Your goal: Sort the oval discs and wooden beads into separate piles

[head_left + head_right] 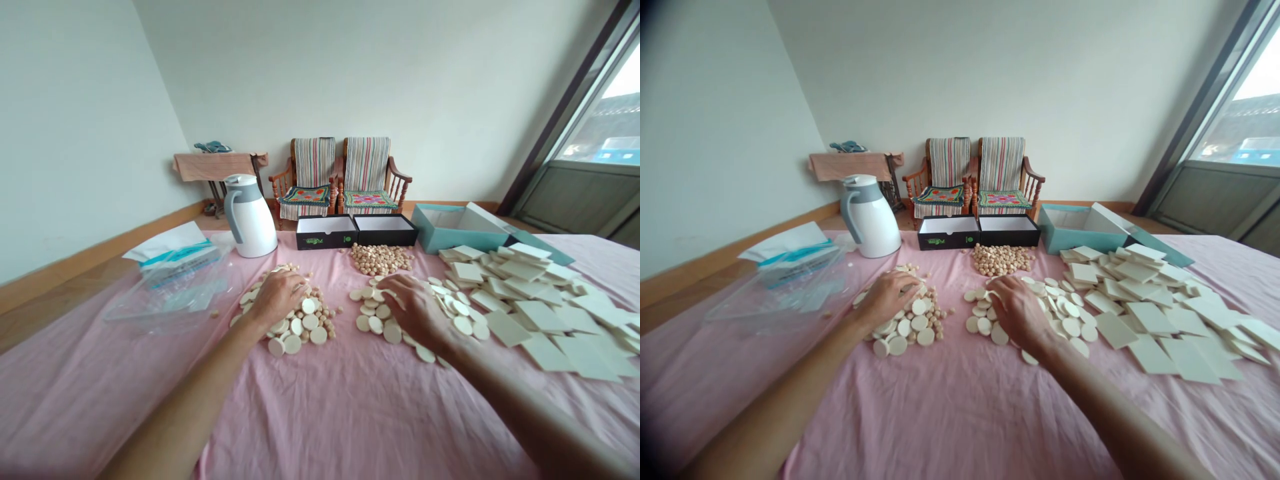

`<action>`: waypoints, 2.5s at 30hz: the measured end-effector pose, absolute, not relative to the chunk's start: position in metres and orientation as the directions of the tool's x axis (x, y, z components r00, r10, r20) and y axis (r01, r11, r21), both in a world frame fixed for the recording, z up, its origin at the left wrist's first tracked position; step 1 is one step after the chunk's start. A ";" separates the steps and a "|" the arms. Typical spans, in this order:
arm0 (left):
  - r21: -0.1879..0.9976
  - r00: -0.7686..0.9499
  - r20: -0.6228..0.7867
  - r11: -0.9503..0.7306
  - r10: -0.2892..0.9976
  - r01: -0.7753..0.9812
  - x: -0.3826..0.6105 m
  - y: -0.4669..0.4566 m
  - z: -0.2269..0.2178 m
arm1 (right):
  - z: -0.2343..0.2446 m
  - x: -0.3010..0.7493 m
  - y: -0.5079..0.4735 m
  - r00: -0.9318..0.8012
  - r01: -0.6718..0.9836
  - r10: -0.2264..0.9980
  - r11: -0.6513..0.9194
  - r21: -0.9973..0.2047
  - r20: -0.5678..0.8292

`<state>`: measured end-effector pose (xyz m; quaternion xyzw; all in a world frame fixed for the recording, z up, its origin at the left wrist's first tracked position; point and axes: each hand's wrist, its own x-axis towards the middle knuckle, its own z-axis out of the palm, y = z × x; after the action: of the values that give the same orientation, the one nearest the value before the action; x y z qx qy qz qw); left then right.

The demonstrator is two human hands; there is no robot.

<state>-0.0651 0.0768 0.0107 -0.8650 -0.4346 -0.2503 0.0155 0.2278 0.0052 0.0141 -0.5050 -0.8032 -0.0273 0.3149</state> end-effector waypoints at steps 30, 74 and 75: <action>0.233 0.428 0.483 -0.583 0.764 0.778 -0.076 0.089 -0.007 | 0.026 0.169 0.076 -0.457 0.837 0.878 0.478 -0.266 0.141; 0.155 0.681 0.373 -0.766 0.630 0.624 -0.061 0.068 0.010 | 0.012 0.166 0.094 -0.300 0.922 0.917 0.350 -0.168 0.262; 0.160 0.680 0.373 -0.766 0.631 0.623 -0.062 0.068 0.009 | 0.018 0.176 0.101 -0.238 0.950 0.931 0.282 -0.136 0.276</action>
<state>-0.0616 0.0681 0.0092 -0.9165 -0.3421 -0.2073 -0.0099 0.1758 0.1015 0.0180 -0.5982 -0.7860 -0.0299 0.1529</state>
